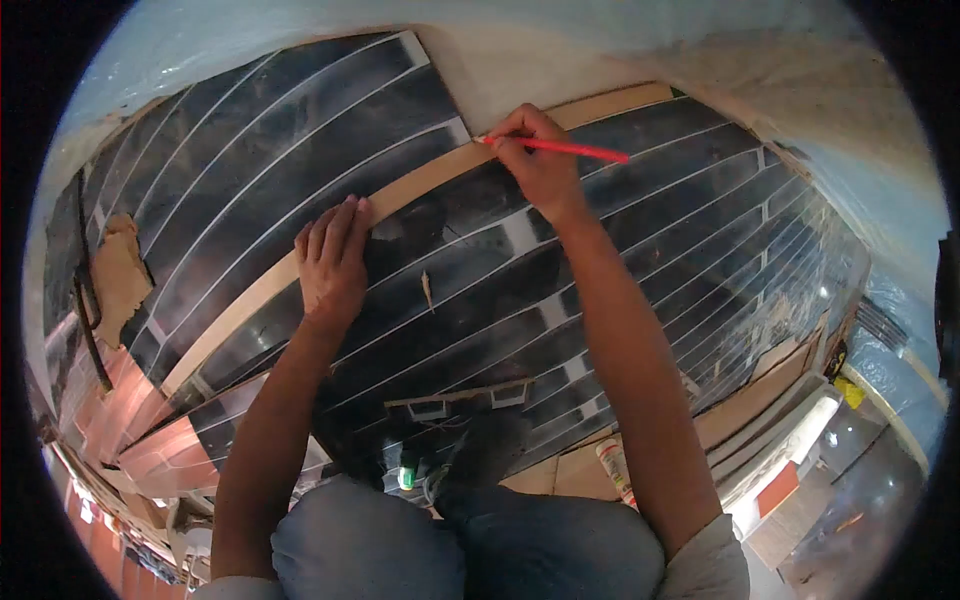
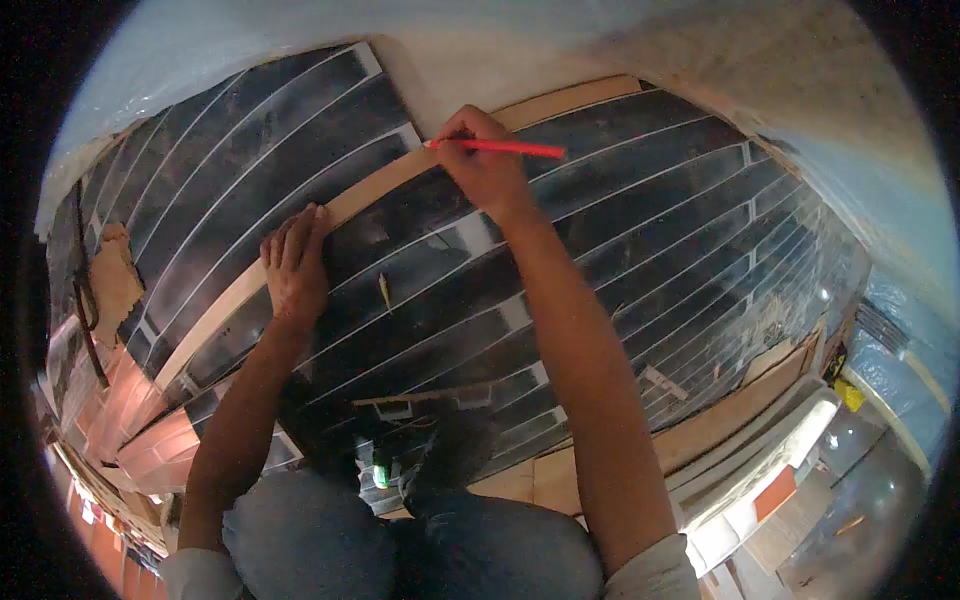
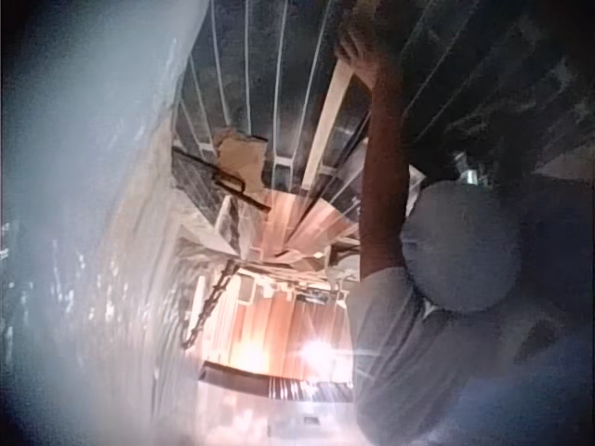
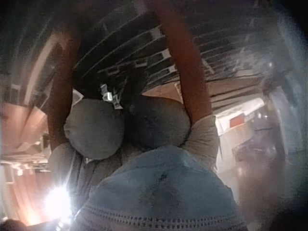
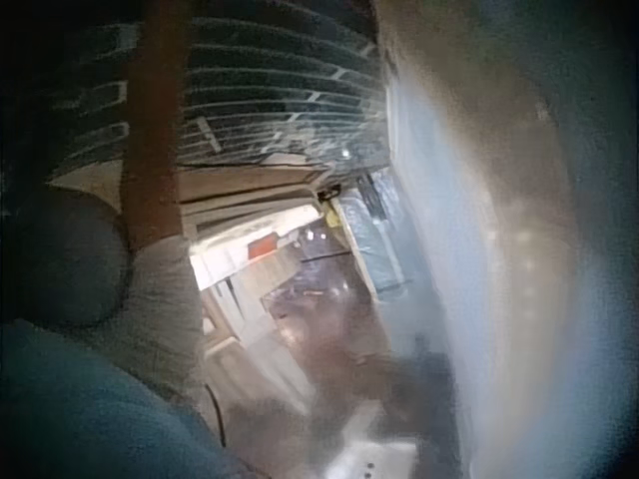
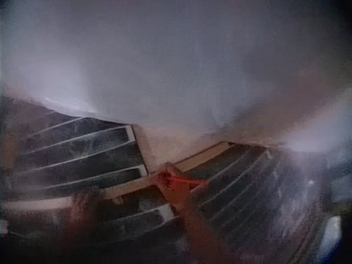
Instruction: The person measures and marks dark panels on a wall using a ruler, pencil, and a wooden guide, then carries a panel to a table saw and marks it again for cutting before hammering a piece of wood on the wall.
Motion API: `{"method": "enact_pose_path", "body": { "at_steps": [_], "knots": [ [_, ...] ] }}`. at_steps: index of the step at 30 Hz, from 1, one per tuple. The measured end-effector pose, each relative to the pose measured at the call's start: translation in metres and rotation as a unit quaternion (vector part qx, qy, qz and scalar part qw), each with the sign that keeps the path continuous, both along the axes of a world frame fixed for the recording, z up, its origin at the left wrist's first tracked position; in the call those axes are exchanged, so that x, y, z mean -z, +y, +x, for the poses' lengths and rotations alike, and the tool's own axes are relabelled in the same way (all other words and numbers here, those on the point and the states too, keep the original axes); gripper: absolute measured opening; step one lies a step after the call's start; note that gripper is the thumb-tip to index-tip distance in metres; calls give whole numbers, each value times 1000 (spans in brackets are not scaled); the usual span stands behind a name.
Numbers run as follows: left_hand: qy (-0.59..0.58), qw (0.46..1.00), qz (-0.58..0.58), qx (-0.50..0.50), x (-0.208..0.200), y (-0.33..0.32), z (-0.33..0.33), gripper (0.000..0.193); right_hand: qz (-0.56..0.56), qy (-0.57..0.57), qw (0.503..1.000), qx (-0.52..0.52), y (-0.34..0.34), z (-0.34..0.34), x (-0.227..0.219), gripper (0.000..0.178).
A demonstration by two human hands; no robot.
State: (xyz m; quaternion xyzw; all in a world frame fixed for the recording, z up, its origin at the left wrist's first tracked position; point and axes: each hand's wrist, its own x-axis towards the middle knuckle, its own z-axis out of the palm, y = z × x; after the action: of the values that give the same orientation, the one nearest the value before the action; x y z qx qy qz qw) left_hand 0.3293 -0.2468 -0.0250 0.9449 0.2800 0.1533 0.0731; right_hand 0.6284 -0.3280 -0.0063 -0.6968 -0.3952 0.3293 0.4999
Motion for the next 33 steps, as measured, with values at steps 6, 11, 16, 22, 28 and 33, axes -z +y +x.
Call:
{"method": "enact_pose_path", "body": {
  "at_steps": [6,11,16,22,28,33],
  "knots": [
    [-11,1000,-4,6,7,2,-8,53,30,151,983,104,-11,-8,-20,16],
    [-14,997,-59,51,11,7,-4,47,-31,43,998,37,-96,-79,-38,19],
    [2,993,-78,90,-49,6,-16,49,-156,204,965,55,-165,-187,-55,20],
    [-36,985,-27,165,-144,24,-74,51,-149,249,953,-86,-174,-277,-33,22],
    [24,978,-116,172,-207,51,-164,39,-168,210,947,-177,-126,-349,-34,25],
    [127,945,-289,91,-214,71,-245,39,-249,46,926,-281,-89,-386,-57,45]
  ]
}}
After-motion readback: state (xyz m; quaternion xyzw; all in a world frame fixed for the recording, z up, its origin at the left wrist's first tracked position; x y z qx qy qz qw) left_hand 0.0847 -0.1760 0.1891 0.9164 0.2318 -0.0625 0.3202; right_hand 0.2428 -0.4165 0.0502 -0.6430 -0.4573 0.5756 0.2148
